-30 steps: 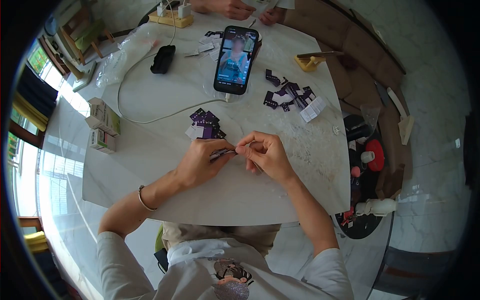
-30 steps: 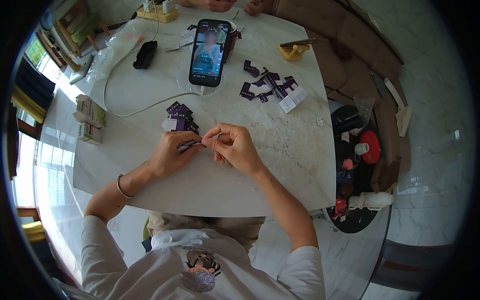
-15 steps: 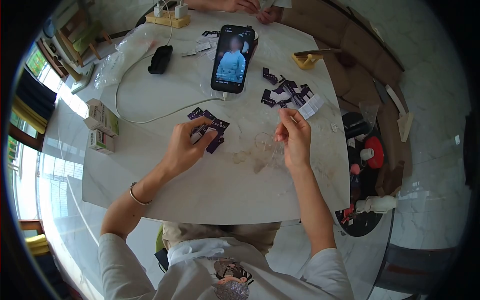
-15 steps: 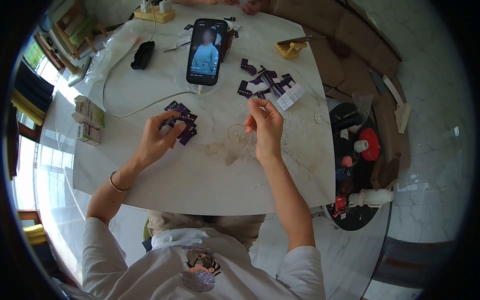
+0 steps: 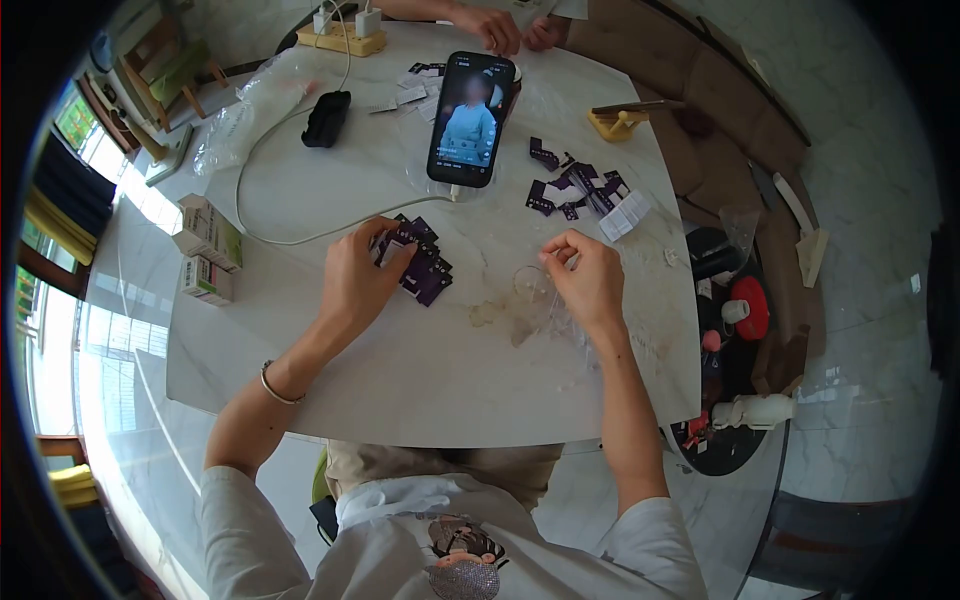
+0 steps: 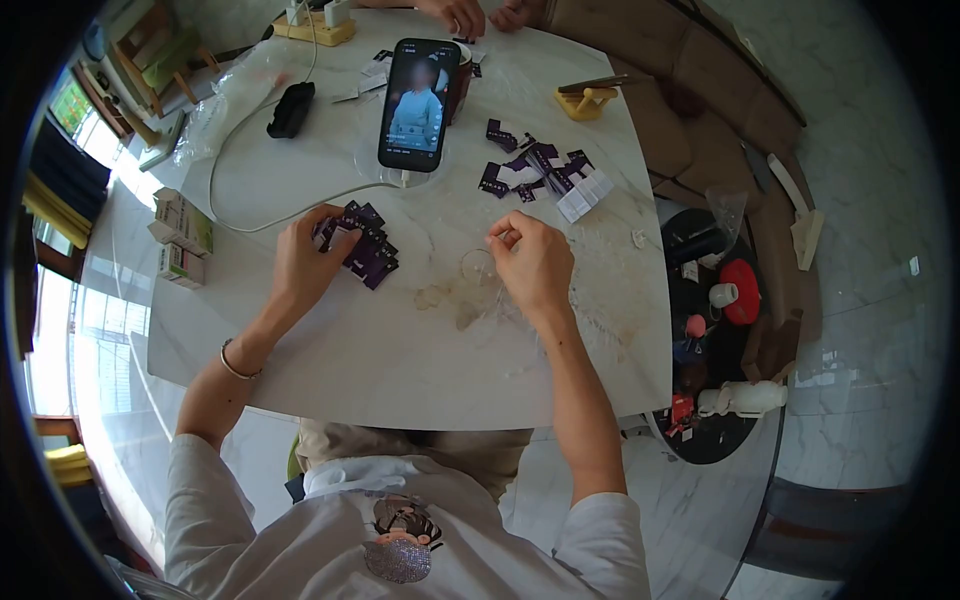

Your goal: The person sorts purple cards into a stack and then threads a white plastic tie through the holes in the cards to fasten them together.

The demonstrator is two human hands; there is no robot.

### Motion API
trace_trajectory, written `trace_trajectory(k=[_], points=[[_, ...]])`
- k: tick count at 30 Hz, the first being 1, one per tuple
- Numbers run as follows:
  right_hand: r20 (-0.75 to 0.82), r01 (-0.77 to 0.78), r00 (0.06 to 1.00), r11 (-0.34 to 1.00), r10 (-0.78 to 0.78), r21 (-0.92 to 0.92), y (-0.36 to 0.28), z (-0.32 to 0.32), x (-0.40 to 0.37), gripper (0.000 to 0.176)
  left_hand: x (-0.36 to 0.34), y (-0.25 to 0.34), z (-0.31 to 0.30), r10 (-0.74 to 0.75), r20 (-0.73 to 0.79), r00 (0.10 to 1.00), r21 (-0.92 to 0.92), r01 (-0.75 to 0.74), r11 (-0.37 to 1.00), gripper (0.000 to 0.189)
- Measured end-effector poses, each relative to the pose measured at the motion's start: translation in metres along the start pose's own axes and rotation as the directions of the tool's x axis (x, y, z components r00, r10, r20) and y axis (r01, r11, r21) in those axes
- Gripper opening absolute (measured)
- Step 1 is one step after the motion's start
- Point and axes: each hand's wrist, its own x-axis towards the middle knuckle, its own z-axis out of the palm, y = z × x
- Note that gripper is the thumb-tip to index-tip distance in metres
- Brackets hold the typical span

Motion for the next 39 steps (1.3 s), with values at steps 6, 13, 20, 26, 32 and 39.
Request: trace_trajectory(k=[6, 13, 20, 26, 32, 39], points=[[0.280, 0.003, 0.958, 0.981, -0.059, 0.196, -0.004, -0.014, 0.001, 0.008, -0.003, -0.004, 0.004, 0.197, -0.095, 0.976, 0.219, -0.173, 0.960, 0.024], [0.388, 0.064, 0.906, 0.960, -0.170, 0.273, -0.012, -0.014, -0.002, 0.008, -0.007, 0.006, 0.001, 0.305, -0.028, 0.952, 0.256, -0.288, 0.923, 0.017], [0.176, 0.310, 0.928, 0.943, -0.327, 0.118, -0.010, 0.017, -0.011, 0.008, -0.025, 0.012, 0.013, 0.555, 0.110, 0.825, 0.039, -0.561, 0.827, 0.015], [0.220, 0.399, 0.898, 0.916, -0.382, -0.038, -0.013, 0.022, -0.016, 0.009, -0.031, 0.009, 0.021, 0.564, 0.171, 0.808, -0.001, -0.572, 0.820, 0.016], [0.139, 0.458, 0.879, 0.889, -0.456, 0.017, -0.019, 0.025, -0.018, 0.010, -0.031, 0.008, 0.022, 0.556, 0.165, 0.815, -0.009, -0.563, 0.827, 0.017], [0.196, 0.474, 0.864, 0.880, -0.464, -0.006, -0.016, 0.031, -0.020, 0.011, -0.032, 0.007, 0.022, 0.541, 0.194, 0.818, -0.002, -0.551, 0.834, 0.017]])
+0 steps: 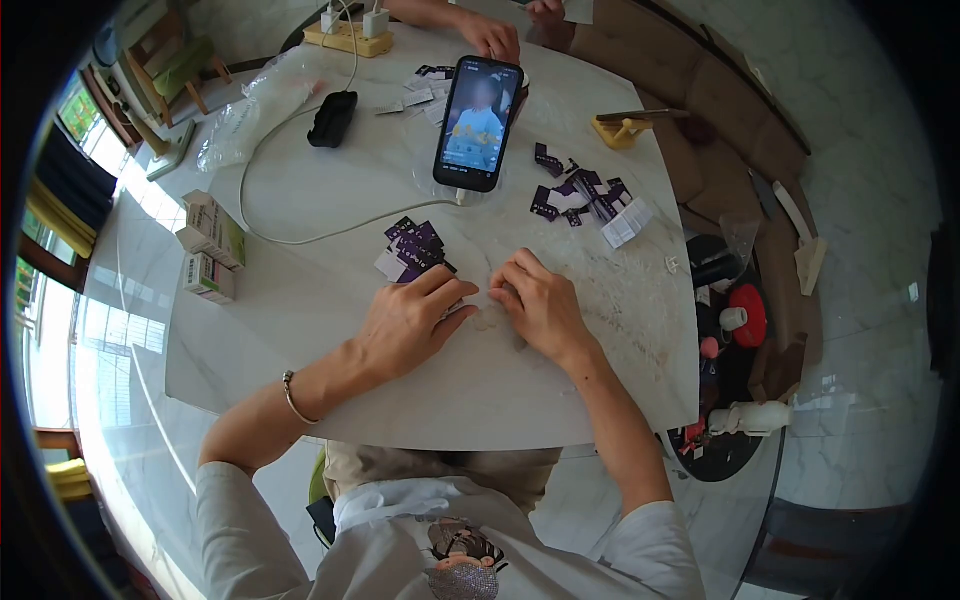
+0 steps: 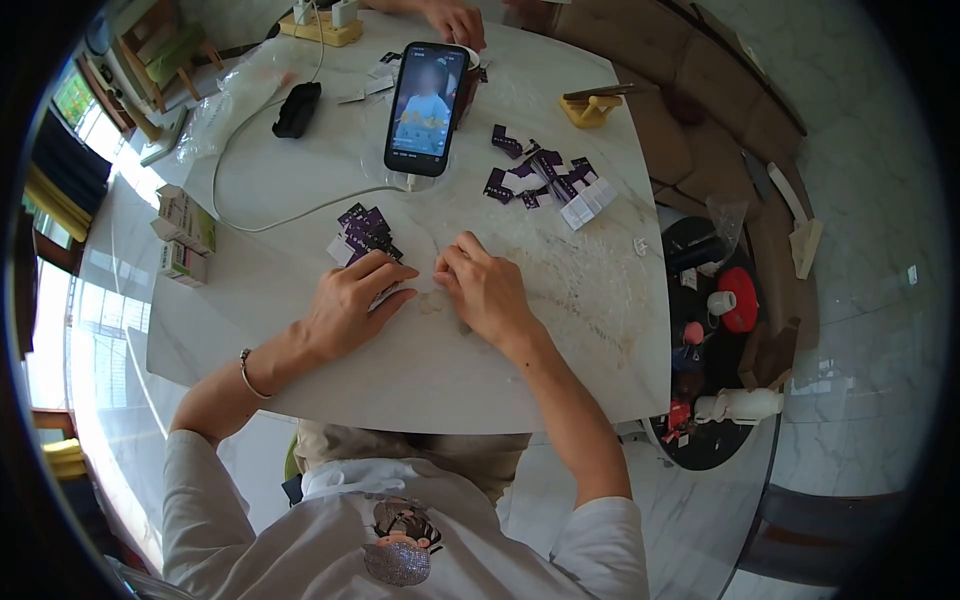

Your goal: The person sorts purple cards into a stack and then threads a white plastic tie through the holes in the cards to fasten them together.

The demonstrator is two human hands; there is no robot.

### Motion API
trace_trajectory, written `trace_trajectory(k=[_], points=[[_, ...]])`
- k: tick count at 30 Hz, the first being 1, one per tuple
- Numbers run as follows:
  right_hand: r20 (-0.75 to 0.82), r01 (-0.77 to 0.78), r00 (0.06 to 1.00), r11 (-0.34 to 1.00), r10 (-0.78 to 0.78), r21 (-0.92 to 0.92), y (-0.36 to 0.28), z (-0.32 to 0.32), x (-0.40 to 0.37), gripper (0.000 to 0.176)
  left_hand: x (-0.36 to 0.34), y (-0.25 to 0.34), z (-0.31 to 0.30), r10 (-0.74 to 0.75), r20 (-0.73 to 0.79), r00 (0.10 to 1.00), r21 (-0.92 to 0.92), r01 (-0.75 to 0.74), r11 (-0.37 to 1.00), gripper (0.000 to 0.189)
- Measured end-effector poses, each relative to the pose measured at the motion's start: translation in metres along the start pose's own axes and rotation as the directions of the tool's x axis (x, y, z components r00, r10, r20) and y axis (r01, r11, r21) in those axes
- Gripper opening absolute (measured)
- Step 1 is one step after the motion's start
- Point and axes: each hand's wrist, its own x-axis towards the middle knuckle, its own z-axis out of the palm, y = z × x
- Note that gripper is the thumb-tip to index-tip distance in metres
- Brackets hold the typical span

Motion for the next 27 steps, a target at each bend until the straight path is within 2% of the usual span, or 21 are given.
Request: trace_trajectory(k=[3, 9, 18, 21, 24, 27], points=[[-0.034, 0.046, 0.998, 0.999, -0.046, 0.004, -0.002, 0.000, 0.000, 0.012, 0.000, 0.001, 0.000, -0.013, -0.001, 1.000, -0.002, 0.013, 1.000, 0.017], [-0.110, 0.236, 0.969, 0.963, -0.222, 0.133, -0.008, 0.000, 0.001, 0.013, -0.001, -0.003, 0.002, 0.007, 0.010, 1.000, -0.009, -0.007, 1.000, 0.015], [-0.127, 0.278, 0.958, 0.947, -0.259, 0.164, -0.006, -0.011, 0.004, 0.009, 0.000, -0.003, 0.001, -0.005, 0.041, 0.999, -0.069, 0.008, 0.998, 0.010], [-0.165, 0.243, 0.962, 0.958, -0.218, 0.154, 0.004, -0.012, 0.005, 0.006, 0.002, 0.000, -0.001, -0.034, 0.027, 0.999, -0.068, 0.036, 0.997, 0.010], [-0.173, 0.103, 0.981, 0.990, -0.085, 0.100, 0.012, -0.023, 0.006, 0.006, 0.002, -0.002, 0.000, -0.023, -0.030, 0.999, -0.069, 0.020, 0.997, 0.010], [-0.173, -0.028, 0.983, 0.988, 0.054, 0.153, 0.023, -0.030, 0.007, 0.008, 0.003, -0.002, 0.000, -0.026, -0.034, 0.999, -0.080, 0.023, 0.997, 0.009]])
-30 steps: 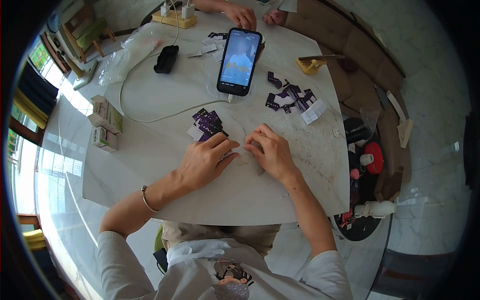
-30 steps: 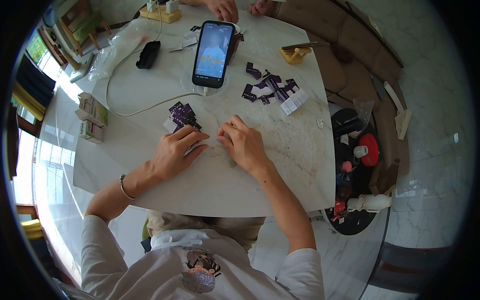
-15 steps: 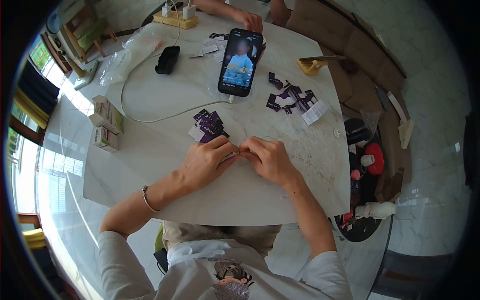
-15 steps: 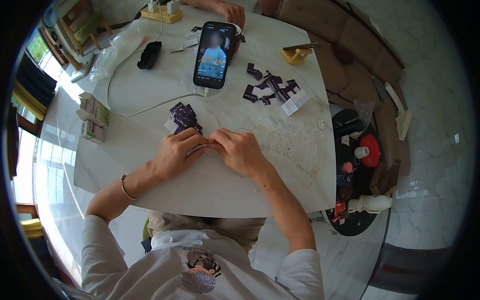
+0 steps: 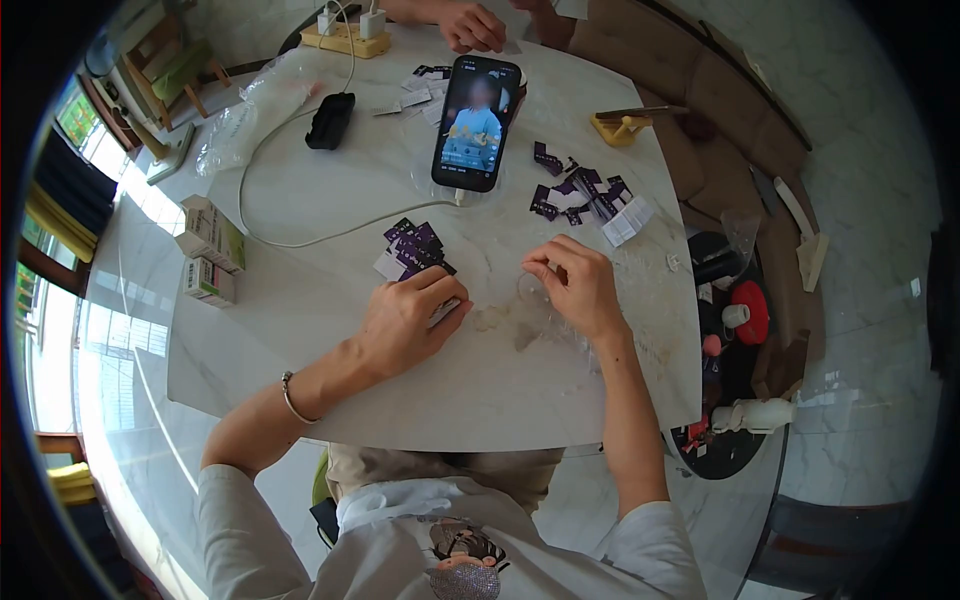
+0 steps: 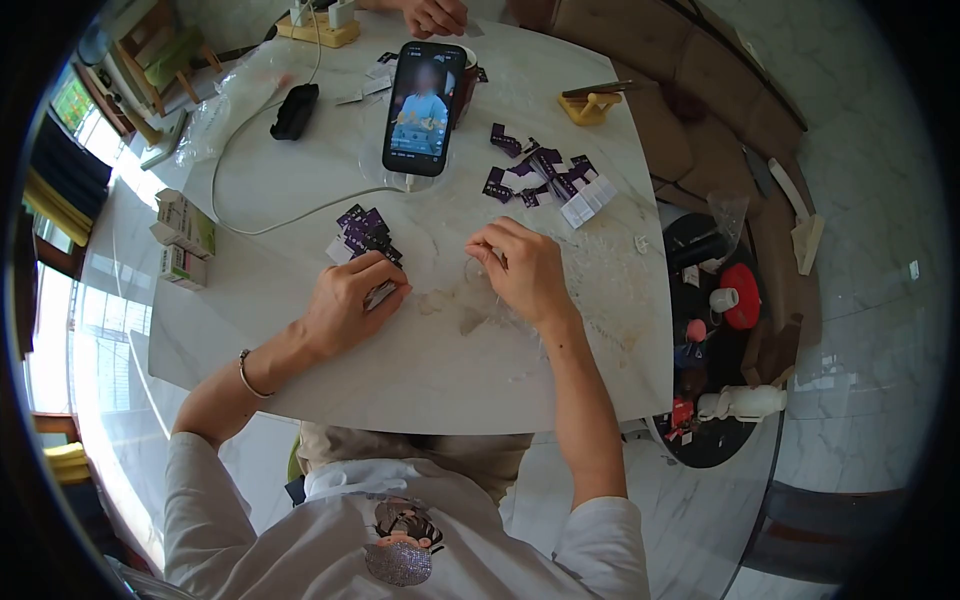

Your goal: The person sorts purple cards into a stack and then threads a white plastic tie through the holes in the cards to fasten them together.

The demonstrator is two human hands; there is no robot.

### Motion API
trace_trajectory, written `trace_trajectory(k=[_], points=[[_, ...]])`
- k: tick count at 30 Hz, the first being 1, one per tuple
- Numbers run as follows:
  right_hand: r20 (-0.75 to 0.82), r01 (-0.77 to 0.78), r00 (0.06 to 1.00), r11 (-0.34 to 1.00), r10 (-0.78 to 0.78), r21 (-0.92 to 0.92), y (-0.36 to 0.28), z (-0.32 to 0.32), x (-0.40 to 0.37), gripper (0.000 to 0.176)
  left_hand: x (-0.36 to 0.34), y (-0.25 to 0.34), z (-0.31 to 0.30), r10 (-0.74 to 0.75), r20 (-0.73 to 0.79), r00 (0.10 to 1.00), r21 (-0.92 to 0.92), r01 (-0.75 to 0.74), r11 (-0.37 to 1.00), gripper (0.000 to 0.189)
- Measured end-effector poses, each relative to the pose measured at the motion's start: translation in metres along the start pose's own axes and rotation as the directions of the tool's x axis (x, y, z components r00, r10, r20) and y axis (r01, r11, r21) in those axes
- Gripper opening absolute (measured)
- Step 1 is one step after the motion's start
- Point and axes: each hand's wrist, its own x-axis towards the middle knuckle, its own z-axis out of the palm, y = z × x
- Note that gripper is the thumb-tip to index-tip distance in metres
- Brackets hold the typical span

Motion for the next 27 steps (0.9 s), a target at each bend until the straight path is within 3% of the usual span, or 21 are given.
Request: trace_trajectory(k=[4, 7, 10, 13, 16, 19, 22, 25, 27], points=[[-0.031, -0.114, 0.993, 0.992, 0.116, 0.052, 0.006, -0.007, 0.002, 0.010, 0.001, 0.004, -0.004, -0.020, 0.033, 0.999, -0.006, 0.020, 1.000, 0.008], [-0.005, -0.211, 0.975, 0.939, 0.221, 0.273, 0.015, -0.007, 0.001, 0.012, 0.000, 0.002, -0.003, -0.038, 0.051, 0.998, -0.009, 0.039, 0.999, 0.007], [0.150, -0.374, 0.914, 0.638, 0.377, 0.673, 0.017, -0.007, 0.000, 0.014, -0.002, -0.003, 0.000, -0.027, 0.049, 0.998, -0.049, 0.030, 0.998, 0.008], [0.157, -0.301, 0.921, 0.395, 0.357, 0.868, 0.010, -0.006, 0.002, 0.016, 0.001, -0.006, 0.002, -0.076, 0.060, 0.995, -0.225, 0.087, 0.970, 0.007], [0.167, -0.264, 0.931, 0.283, 0.325, 0.922, 0.011, -0.007, 0.002, 0.020, 0.007, 0.008, -0.013, -0.414, 0.323, 0.851, -0.263, 0.501, 0.825, 0.019], [0.177, -0.262, 0.936, 0.264, 0.306, 0.928, 0.014, -0.008, 0.000, 0.020, 0.009, 0.002, -0.014, -0.447, 0.554, 0.702, -0.507, 0.711, 0.488, 0.020], [0.172, -0.248, 0.939, 0.241, 0.296, 0.938, 0.016, -0.006, 0.000, 0.017, 0.006, -0.005, -0.009, -0.359, 0.601, 0.714, -0.711, 0.683, 0.168, 0.026], [0.196, -0.265, 0.939, 0.229, 0.282, 0.937, 0.015, -0.004, -0.001, 0.014, 0.004, -0.005, -0.008, -0.301, 0.580, 0.757, -0.744, 0.643, 0.183, 0.029], [0.224, -0.314, 0.928, 0.299, 0.299, 0.901, 0.007, -0.001, -0.002, 0.012, 0.004, -0.004, -0.007, -0.301, 0.551, 0.778, -0.750, 0.620, 0.230, 0.029]])
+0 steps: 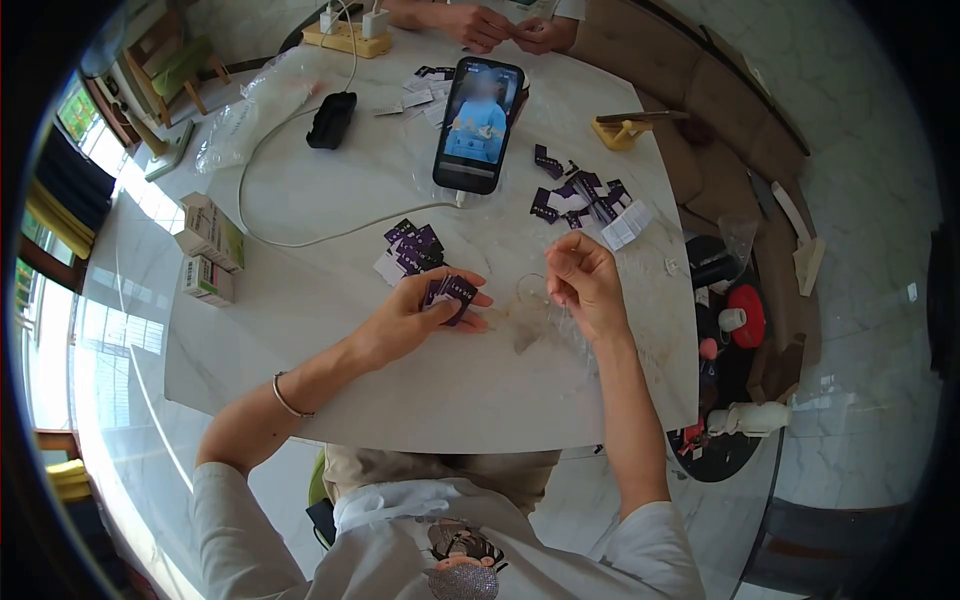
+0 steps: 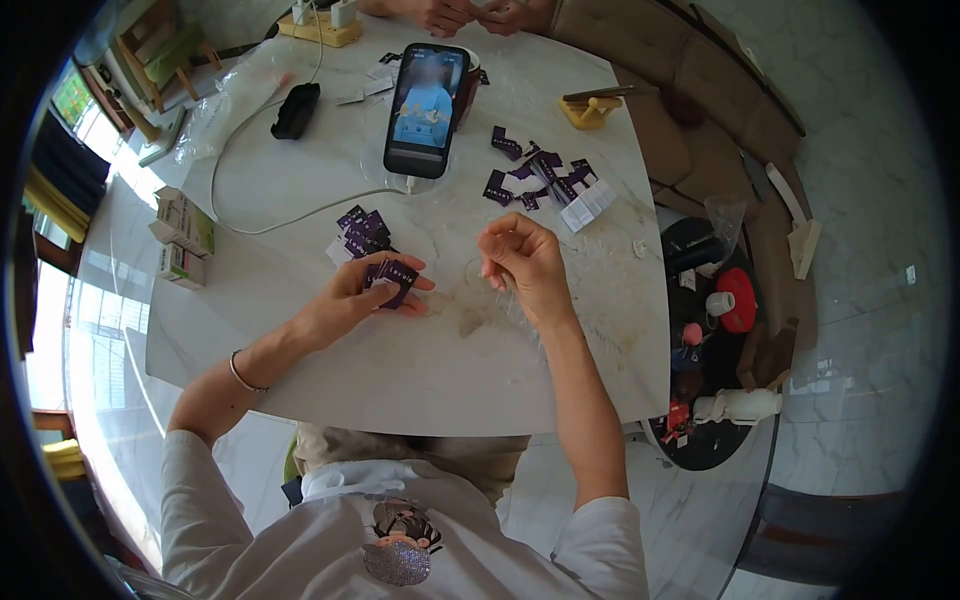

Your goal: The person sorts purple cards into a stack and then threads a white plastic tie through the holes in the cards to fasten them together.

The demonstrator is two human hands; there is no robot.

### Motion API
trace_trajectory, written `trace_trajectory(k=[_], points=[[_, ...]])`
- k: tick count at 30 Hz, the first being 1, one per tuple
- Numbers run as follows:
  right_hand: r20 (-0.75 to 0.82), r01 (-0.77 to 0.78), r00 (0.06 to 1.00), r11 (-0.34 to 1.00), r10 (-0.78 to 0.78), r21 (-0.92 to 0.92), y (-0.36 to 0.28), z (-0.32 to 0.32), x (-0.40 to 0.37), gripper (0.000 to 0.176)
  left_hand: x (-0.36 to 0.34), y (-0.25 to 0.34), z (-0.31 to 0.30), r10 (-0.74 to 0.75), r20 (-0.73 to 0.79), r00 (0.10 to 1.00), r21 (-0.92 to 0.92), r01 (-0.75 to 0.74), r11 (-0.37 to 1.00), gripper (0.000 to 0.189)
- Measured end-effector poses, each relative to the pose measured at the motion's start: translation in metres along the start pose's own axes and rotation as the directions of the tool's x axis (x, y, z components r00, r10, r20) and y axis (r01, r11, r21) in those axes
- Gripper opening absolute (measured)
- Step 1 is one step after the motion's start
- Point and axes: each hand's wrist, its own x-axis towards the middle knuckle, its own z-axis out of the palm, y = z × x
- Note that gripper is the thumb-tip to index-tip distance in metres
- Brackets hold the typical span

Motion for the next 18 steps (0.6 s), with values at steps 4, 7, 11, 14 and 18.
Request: trace_trajectory(k=[4, 7, 11, 14, 18], points=[[0.084, -0.075, 0.992, 0.983, 0.090, -0.167, 0.002, 0.020, -0.005, 0.012, 0.000, 0.003, 0.003, 0.036, -0.036, 0.999, 0.084, -0.033, 0.996, 0.028], [0.118, -0.064, 0.988, 0.964, 0.097, -0.257, 0.011, 0.029, -0.009, 0.013, 0.001, 0.002, 0.003, 0.052, -0.092, 0.994, 0.154, -0.037, 0.987, 0.026], [0.112, -0.081, 0.985, 0.928, 0.131, -0.365, 0.016, 0.035, -0.010, 0.012, 0.000, -0.002, 0.006, 0.090, -0.184, 0.979, 0.256, -0.040, 0.966, 0.024], [0.102, -0.074, 0.987, 0.915, 0.125, -0.396, 0.016, 0.038, -0.012, 0.013, -0.001, -0.002, 0.009, 0.156, -0.201, 0.967, 0.413, -0.061, 0.909, 0.022], [0.095, -0.064, 0.989, 0.902, 0.115, -0.428, 0.015, 0.041, -0.013, 0.012, -0.003, 0.002, 0.014, 0.196, -0.210, 0.958, 0.514, -0.062, 0.855, 0.019]])
